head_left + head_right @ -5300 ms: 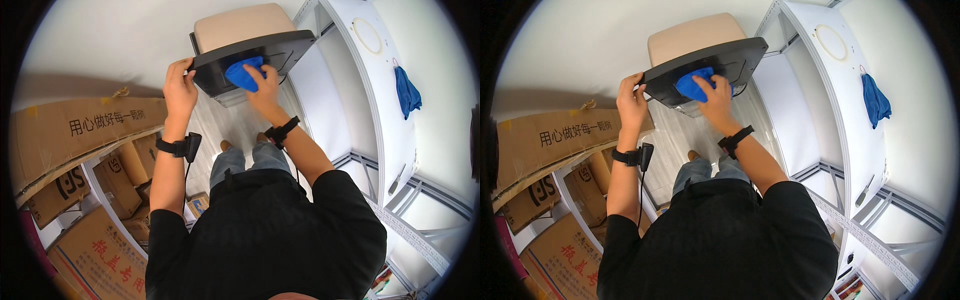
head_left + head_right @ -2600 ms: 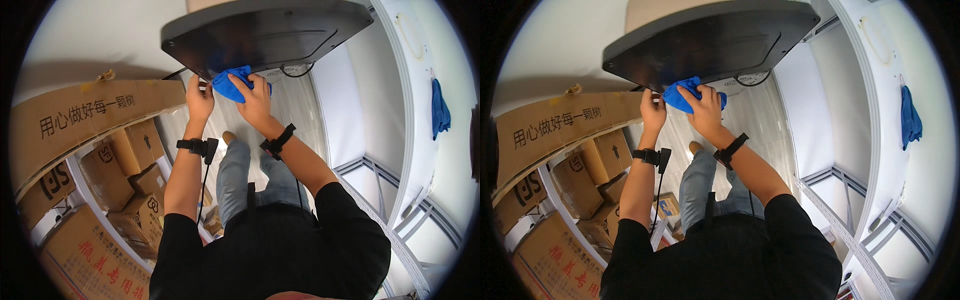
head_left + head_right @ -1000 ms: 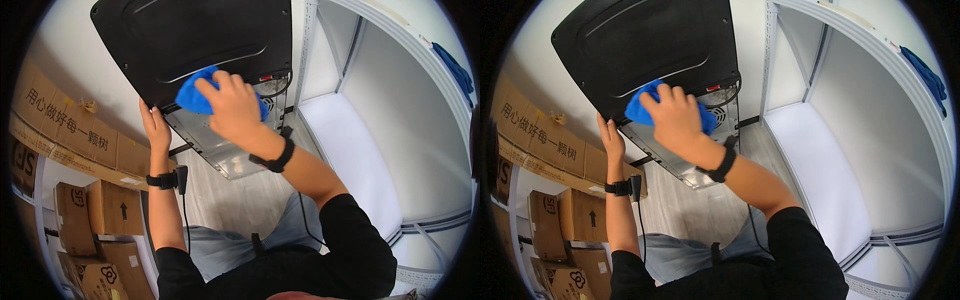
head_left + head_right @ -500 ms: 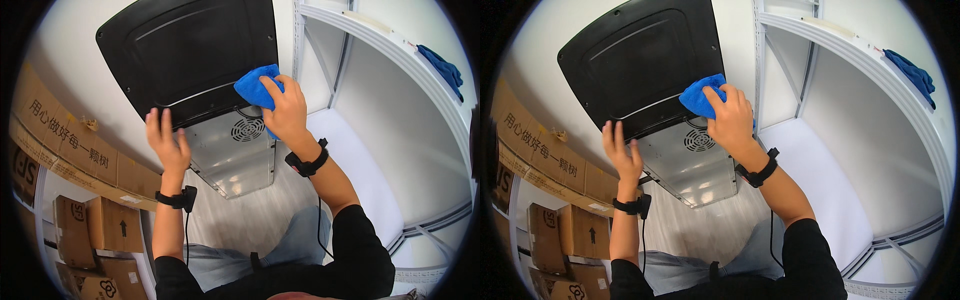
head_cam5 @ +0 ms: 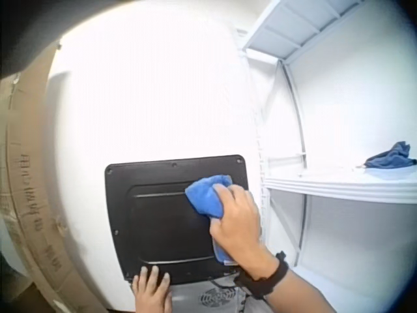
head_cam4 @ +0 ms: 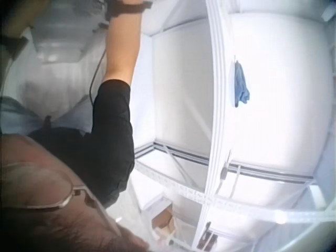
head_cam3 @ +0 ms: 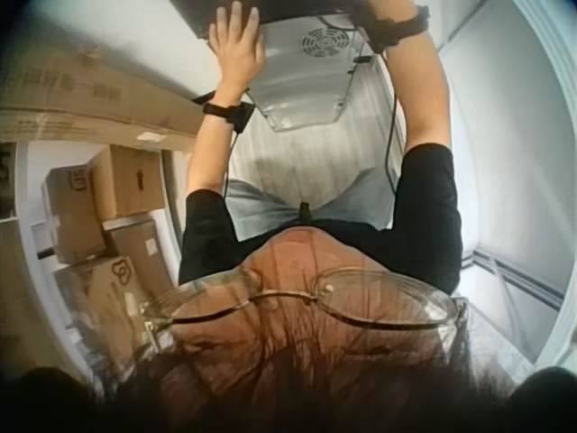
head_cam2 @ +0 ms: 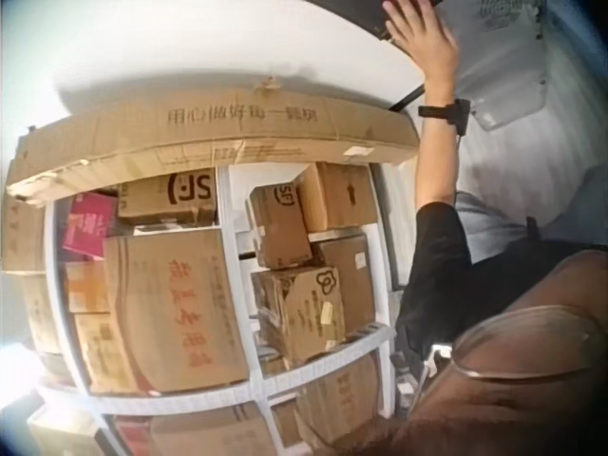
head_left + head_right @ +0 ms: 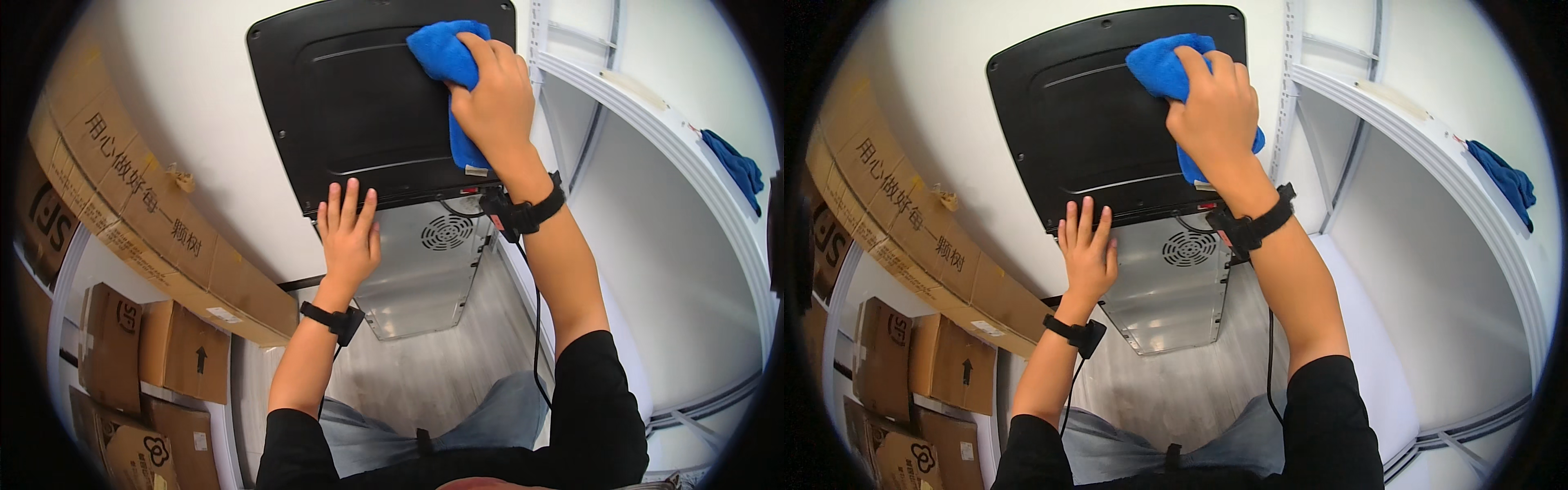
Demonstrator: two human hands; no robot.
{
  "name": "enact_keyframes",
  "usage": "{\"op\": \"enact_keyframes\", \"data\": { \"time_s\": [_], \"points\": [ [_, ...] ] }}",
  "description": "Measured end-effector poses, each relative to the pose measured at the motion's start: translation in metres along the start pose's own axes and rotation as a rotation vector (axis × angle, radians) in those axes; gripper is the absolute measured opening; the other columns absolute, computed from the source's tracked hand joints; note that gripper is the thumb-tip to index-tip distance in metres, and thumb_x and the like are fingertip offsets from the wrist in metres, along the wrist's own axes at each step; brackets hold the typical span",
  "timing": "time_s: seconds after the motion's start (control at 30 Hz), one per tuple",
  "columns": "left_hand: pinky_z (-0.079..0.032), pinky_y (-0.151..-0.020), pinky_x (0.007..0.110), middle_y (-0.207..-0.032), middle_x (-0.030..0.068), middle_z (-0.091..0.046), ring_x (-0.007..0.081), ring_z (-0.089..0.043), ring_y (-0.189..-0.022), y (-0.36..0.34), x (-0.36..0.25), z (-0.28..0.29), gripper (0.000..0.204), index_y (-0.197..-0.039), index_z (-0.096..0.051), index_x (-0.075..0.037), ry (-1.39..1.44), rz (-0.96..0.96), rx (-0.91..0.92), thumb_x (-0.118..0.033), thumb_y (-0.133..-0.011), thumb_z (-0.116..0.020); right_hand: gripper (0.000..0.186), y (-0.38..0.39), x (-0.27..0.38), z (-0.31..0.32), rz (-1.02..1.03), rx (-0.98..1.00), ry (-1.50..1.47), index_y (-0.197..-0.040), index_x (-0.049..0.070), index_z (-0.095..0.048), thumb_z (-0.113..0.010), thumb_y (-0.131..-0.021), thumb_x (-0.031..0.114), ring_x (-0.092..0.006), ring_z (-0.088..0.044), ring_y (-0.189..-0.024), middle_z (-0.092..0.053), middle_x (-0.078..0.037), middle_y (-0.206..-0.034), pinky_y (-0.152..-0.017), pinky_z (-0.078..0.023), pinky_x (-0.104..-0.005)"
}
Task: The person wipes the back and sides of a wall-mounted electronic device with a blue cloth. Then they use a screwdriver to remove screws from the device's back panel and detach the cover.
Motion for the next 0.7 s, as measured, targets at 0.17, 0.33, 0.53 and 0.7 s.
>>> {"op": "enact_keyframes", "data": {
  "time_s": [0.17,0.33,0.53,0.7],
  "points": [
    [-0.020,-0.111,0.048,-0.149,0.0128,-0.037,0.0341,-0.028,-0.140,0.003,0.010,0.006,0.053,-0.132,-0.055,-0.013,0.005,-0.049,0.003,-0.008,-0.079,-0.058,0.040,-0.014,0.075,-0.037,0.079,0.009,-0.125,-0.098,0.012,-0.063,-0.064,-0.059,0.004,-0.0301,-0.056,-0.079,-0.058,-0.009,-0.085,-0.060,-0.043,-0.0413],
    [-0.019,-0.111,0.049,-0.148,0.0131,-0.038,0.0342,-0.028,-0.140,0.005,0.009,0.007,0.053,-0.131,-0.055,-0.011,0.037,-0.037,0.011,-0.007,-0.079,-0.057,0.032,-0.014,0.138,-0.064,0.195,0.082,-0.213,-0.087,0.010,-0.063,-0.066,-0.056,0.002,-0.0273,-0.055,-0.077,-0.058,-0.009,-0.078,-0.059,-0.039,-0.0385],
    [-0.020,-0.111,0.049,-0.148,0.0128,-0.038,0.0340,-0.028,-0.140,0.007,0.010,0.013,0.056,-0.133,-0.053,-0.012,0.060,-0.029,0.032,-0.006,-0.078,-0.058,0.031,-0.035,0.113,-0.060,0.235,0.015,-0.201,-0.089,0.014,-0.063,-0.064,-0.061,0.003,-0.0281,-0.057,-0.076,-0.062,-0.008,-0.083,-0.058,-0.041,-0.0396],
    [-0.021,-0.110,0.050,-0.145,0.0140,-0.040,0.0353,-0.030,-0.138,0.009,0.009,0.015,0.058,-0.131,-0.053,-0.010,0.059,-0.023,0.104,-0.006,-0.074,-0.061,0.037,0.013,0.113,-0.043,0.355,0.196,-0.210,-0.093,0.016,-0.063,-0.069,-0.058,0.006,-0.0253,-0.055,-0.074,-0.061,-0.004,-0.089,-0.057,-0.040,-0.0366]
  ]
}}
Point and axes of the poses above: each hand's wrist, its own y-axis away from the middle knuckle, its own z-axis out of the back of the hand, x = y × z, the point moved 1 cm from there along -y, towards the middle knuckle
